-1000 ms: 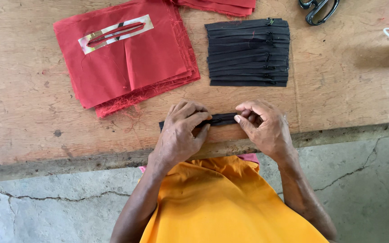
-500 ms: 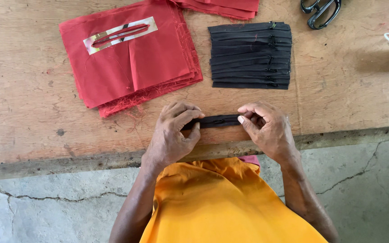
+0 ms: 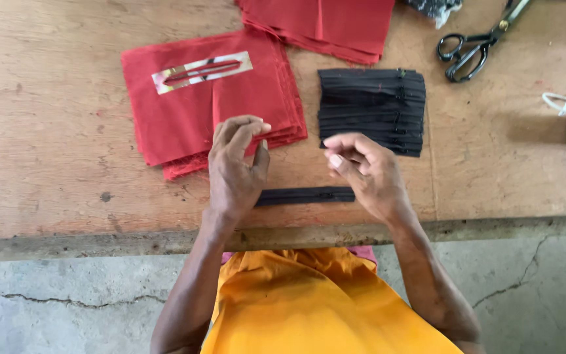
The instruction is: The person aligns a black zipper onto a red fabric pouch, folds the fabric edges over the zipper tape, and secures the placement with pins. They repeat this process for multiple pouches, handling the fabric and zippers by hand.
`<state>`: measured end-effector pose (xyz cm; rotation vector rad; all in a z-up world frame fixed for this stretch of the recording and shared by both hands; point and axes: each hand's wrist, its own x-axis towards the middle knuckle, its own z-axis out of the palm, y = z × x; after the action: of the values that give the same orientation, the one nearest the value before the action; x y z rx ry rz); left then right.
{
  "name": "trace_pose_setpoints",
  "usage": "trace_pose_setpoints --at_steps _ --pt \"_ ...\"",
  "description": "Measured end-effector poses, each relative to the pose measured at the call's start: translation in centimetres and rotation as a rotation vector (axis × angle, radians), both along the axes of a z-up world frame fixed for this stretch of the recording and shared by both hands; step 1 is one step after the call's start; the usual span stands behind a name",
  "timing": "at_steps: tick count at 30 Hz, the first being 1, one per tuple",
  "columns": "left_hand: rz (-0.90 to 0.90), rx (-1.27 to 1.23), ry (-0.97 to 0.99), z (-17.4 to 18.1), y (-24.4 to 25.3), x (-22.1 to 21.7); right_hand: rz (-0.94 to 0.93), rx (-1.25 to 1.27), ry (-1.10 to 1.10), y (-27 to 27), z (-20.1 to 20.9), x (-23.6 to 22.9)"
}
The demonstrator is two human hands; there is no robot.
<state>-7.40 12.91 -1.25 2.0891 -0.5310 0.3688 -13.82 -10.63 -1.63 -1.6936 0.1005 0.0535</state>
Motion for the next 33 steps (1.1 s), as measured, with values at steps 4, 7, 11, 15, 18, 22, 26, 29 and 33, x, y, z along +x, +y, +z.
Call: trace_pose_setpoints --at_steps 4,7,11,15,18,22,26,29,33 --pt "0.120 0.073 0.003 0.5 0.1 2.6 0.074 0.152 0.004 2.0 -0.1 5.2" --pt "0.160 0.116 0.014 0.6 0.2 4.1 0.079 0.181 -0.006 3.8 1.6 8.3" --pt "-0.021 0.070 -0.046 0.2 0.5 5.3 0.030 0.096 0.078 5.0 2.4 9.7" --pt "-0.150 0.129 -0.052 -0.2 0.3 5.2 0.008 0.038 0.150 5.1 2.3 9.8" --pt "-0.156 0.185 -0.060 -0.5 0.2 5.0 0.011 0.046 0.129 5.5 2.1 9.8" --pt "-0.145 0.097 -0.055 -1.2 0.5 5.2 0.028 0.174 0.043 5.8 1.8 10.2" --pt "-0.076 -0.033 -0.030 -2.3 0.5 5.8 0.037 0.201 -0.001 5.7 0.9 10.5" --pt "0.026 -0.106 0.012 -2.5 0.5 6.3 0.053 0.235 -0.066 4.8 -1.6 10.8" --pt "0.079 -0.159 0.136 -1.8 1.1 6.4 0.118 0.259 -0.070 5.0 -2.2 11.7"
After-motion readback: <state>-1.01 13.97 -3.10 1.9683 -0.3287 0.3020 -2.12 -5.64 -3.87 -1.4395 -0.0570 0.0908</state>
